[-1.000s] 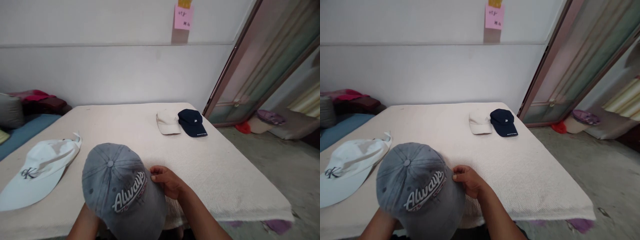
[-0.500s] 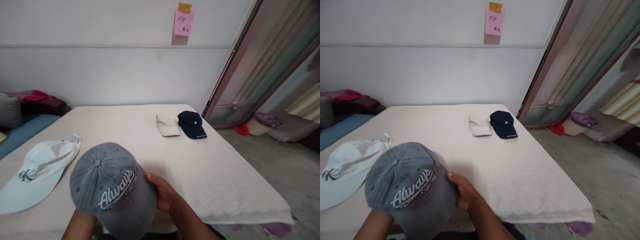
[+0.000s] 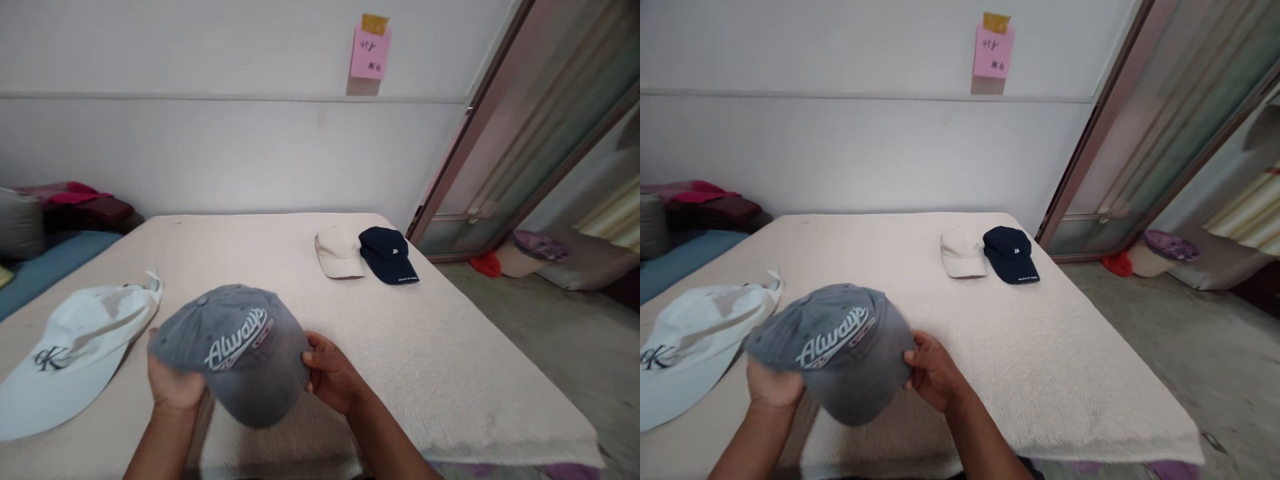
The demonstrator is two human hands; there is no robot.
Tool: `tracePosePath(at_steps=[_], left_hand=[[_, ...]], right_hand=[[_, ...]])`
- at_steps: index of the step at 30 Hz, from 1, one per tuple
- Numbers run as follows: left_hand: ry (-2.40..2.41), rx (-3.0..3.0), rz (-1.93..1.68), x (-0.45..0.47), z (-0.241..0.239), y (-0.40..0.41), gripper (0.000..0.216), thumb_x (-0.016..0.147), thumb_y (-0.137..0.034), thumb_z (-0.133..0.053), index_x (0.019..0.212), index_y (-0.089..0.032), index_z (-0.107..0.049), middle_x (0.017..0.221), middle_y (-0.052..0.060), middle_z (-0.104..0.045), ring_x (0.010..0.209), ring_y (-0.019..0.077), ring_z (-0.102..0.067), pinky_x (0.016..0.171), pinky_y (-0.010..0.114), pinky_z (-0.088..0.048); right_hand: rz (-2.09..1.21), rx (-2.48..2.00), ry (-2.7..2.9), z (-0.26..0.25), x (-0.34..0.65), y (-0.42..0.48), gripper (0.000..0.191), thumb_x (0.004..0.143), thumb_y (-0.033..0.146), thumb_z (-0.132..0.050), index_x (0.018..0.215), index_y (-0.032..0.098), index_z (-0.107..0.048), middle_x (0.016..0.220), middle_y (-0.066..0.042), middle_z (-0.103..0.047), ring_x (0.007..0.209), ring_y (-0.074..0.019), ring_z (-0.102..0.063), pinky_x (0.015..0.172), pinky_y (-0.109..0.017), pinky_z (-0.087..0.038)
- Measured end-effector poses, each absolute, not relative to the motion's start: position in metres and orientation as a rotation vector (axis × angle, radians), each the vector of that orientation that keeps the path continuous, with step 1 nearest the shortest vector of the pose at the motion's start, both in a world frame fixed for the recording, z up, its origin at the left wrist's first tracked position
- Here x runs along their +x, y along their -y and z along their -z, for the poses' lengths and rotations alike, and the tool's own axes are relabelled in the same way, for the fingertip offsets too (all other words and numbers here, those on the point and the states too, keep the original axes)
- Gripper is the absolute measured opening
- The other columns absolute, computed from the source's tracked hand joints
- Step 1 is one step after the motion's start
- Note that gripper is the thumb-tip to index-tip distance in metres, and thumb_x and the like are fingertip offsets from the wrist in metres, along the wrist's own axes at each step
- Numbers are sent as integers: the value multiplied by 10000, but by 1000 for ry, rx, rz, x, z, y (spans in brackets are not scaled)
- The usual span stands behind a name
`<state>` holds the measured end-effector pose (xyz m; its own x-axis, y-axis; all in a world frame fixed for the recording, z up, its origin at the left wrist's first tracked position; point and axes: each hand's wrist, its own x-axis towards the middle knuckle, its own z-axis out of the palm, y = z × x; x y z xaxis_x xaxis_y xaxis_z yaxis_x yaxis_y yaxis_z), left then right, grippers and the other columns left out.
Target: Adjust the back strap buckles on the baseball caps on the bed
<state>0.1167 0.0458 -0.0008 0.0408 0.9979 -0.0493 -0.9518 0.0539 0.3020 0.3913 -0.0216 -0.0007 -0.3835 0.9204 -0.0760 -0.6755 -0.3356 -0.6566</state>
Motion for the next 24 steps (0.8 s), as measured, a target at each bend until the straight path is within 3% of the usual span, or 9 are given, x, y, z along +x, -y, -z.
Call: tracePosePath(at_steps=[3, 6, 11, 15, 24], left_hand=[[-304, 174, -1498, 132, -9, -43, 466, 820, -493, -459, 1143, -180, -580, 1012, 126, -716, 971, 277, -647, 830, 429, -514], [-393, 101, -1433, 144, -14, -41, 450, 788, -479, -505, 1063, -128, -566, 911, 161, -714, 874, 287, -670, 757, 429, -540], [-624, -56, -1308, 158, -12, -42, 317, 787, -422, -494, 902, -129, -529, 754, 125, -673, 678, 257, -656, 611, 432, -552], [-568, -67, -1346, 166, -17, -41, 159, 770, -261, -462, 859, -142, -517, 712, 84, -645, 643, 216, -638, 593, 381, -544], [-426, 46, -1400, 165, -27, -30, 159, 695, -135, -479, 846, -144, -527, 740, 56, -638, 569, 177, -581, 423, 283, -445]], right_hand=[[-1796, -568, 639, -1, 396, 14, 331, 711, 275, -702, 994, 132, -606, 705, 2, -577, 483, -57, -486, 404, -159, -366], [-1757, -599, 619, -3, 402, 4, 296, 711, 291, -697, 955, 146, -612, 693, 9, -553, 484, -58, -448, 407, -170, -341], [-1720, -626, 584, -5, 410, -14, 286, 693, 269, -702, 940, 151, -620, 713, 4, -551, 531, -75, -444, 437, -183, -329], [-1723, -635, 535, -2, 412, -16, 288, 688, 250, -697, 953, 160, -631, 726, 0, -578, 534, -82, -458, 435, -186, -323], [-1700, -653, 504, 9, 418, -3, 328, 702, 251, -691, 1017, 186, -628, 890, -35, -668, 709, -123, -596, 620, -219, -455]])
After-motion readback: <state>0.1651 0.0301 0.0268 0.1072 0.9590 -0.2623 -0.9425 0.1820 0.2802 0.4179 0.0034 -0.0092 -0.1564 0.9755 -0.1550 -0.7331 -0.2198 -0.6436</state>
